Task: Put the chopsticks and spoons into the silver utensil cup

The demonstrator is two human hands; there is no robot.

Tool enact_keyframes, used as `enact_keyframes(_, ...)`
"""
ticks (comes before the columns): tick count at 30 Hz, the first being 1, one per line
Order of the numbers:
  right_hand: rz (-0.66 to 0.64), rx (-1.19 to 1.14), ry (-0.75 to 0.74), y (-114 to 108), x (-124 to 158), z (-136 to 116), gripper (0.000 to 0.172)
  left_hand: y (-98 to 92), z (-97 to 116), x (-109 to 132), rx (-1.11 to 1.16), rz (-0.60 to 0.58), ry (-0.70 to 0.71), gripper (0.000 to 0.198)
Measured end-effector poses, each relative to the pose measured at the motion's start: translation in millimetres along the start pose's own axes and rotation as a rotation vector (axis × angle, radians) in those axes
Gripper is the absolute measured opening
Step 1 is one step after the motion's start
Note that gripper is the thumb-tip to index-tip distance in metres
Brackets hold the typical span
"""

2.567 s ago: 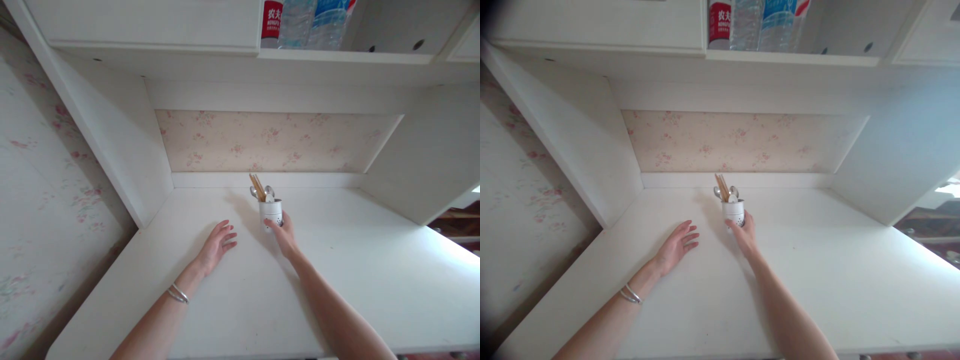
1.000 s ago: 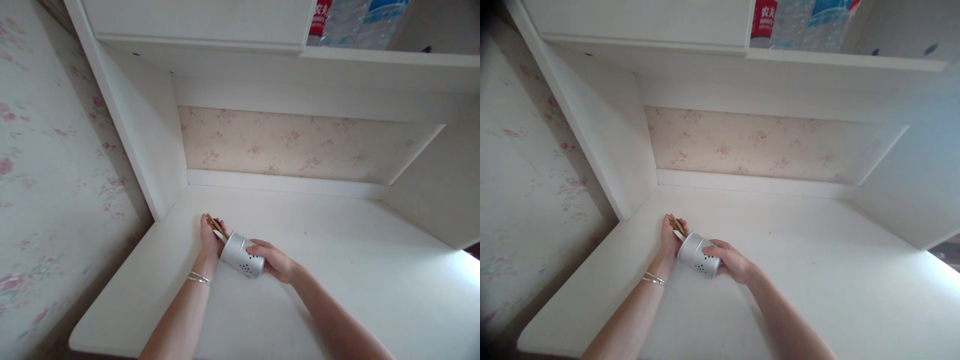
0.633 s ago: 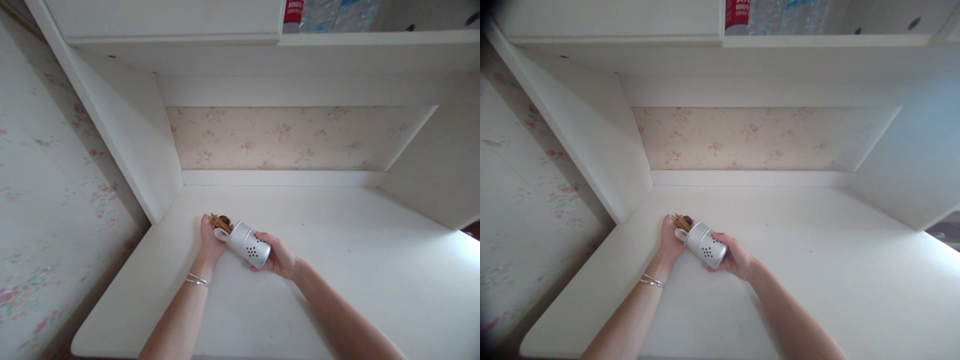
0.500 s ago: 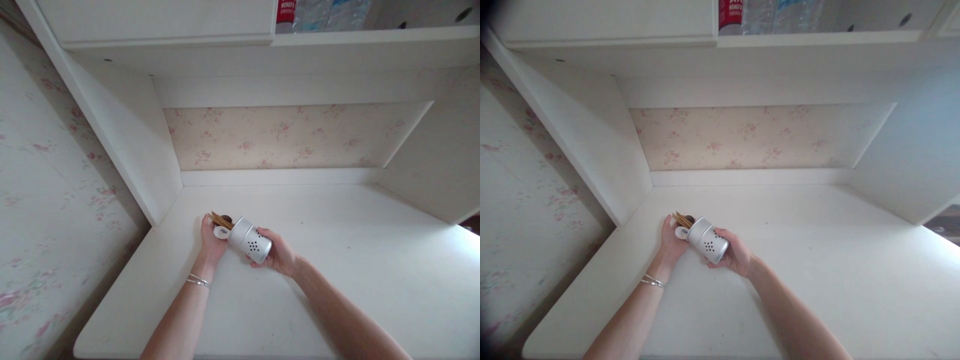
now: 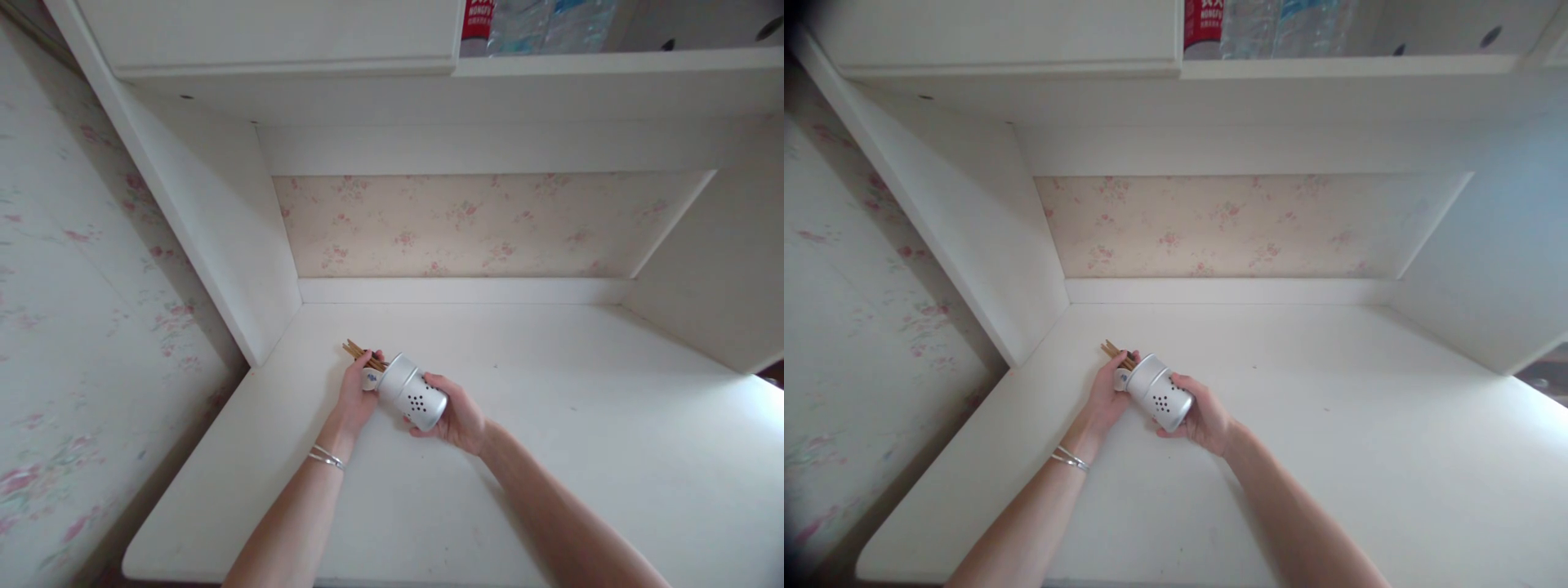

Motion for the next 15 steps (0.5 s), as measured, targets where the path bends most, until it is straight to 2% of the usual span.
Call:
enact_keyframes(8, 0.015, 0.021, -0.011, 5.4, 0.1, 1.7, 0.04, -1.4, -2.2, 1.1, 0.014, 0.081, 0.028, 0.001)
enact_keyframes(15, 0.003, 0.095, -0.01, 8.2, 3.4, 2.1, 0.036, -0.1, 9.9, 0.1, 0.026, 0.072, 0.028, 0.019)
Point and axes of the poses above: each hand's wrist, its own x-axis away from the middle knuckle, its own y-axis out of the palm, z = x × y, the point moved 3 cm from there along -x, towards the middle knuckle, and after that the axes turned 6 degrees about -y, right-handed, at the moved point
